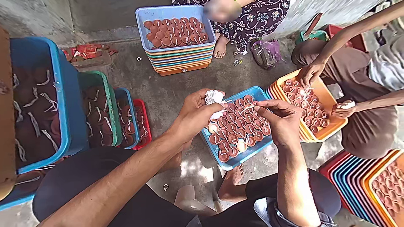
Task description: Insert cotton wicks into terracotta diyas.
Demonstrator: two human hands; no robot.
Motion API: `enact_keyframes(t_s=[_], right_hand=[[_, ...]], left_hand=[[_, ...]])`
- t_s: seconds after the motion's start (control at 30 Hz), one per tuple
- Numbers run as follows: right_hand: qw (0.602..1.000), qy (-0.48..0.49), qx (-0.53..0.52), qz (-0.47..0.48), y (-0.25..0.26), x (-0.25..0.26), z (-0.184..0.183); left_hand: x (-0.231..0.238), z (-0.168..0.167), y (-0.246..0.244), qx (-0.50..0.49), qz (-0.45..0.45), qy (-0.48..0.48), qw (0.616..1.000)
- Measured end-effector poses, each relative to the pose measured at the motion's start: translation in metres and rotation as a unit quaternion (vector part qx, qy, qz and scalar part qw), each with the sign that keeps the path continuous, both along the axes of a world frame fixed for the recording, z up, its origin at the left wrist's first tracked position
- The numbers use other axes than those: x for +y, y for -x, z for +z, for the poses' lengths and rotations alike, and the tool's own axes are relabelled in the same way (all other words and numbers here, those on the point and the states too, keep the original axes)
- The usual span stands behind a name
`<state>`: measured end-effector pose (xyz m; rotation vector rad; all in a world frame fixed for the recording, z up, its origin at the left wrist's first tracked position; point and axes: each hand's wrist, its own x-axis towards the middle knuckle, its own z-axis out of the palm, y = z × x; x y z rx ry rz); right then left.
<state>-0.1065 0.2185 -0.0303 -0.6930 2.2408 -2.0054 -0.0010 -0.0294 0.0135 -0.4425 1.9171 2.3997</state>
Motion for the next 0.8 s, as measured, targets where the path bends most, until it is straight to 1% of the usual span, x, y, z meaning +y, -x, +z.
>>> enact_keyframes(t_s=[0.07, 0.17, 0.23, 0.33, 0.4, 0.43, 0.5, 0.57, 0.8], right_hand=[[0.998, -0.056, -0.033, -0.023, 0.009, -0.001, -0.021], [0.985, -0.146, -0.076, -0.054, 0.024, -0.014, -0.064], [0.978, -0.171, -0.087, -0.08, 0.032, -0.028, -0.096], [0.982, -0.134, -0.05, -0.125, 0.046, -0.05, -0.152], [0.969, -0.187, -0.011, -0.159, 0.052, -0.062, -0.18], [0.957, -0.239, 0.005, -0.165, 0.051, -0.064, -0.186], [0.931, -0.332, -0.001, -0.152, 0.045, -0.065, -0.189], [0.917, -0.376, -0.005, -0.135, 0.043, -0.062, -0.19], [0.914, -0.395, -0.003, -0.095, 0.037, -0.052, -0.195]], left_hand=[[-0.001, 0.003, -0.001, -0.002, 0.011, -0.003, 1.0], [-0.002, 0.004, 0.003, 0.009, 0.015, -0.01, 1.0], [-0.002, 0.006, 0.007, 0.014, 0.014, -0.021, 1.0], [-0.004, 0.005, 0.01, 0.011, 0.021, -0.031, 0.999], [-0.006, 0.003, 0.011, 0.005, 0.026, -0.029, 0.999], [-0.007, 0.002, 0.012, 0.002, 0.027, -0.026, 0.999], [-0.009, 0.001, 0.012, 0.003, 0.028, -0.021, 0.999], [-0.011, 0.002, 0.011, 0.004, 0.029, -0.019, 0.999], [-0.008, 0.003, 0.01, 0.01, 0.013, -0.01, 1.0]])
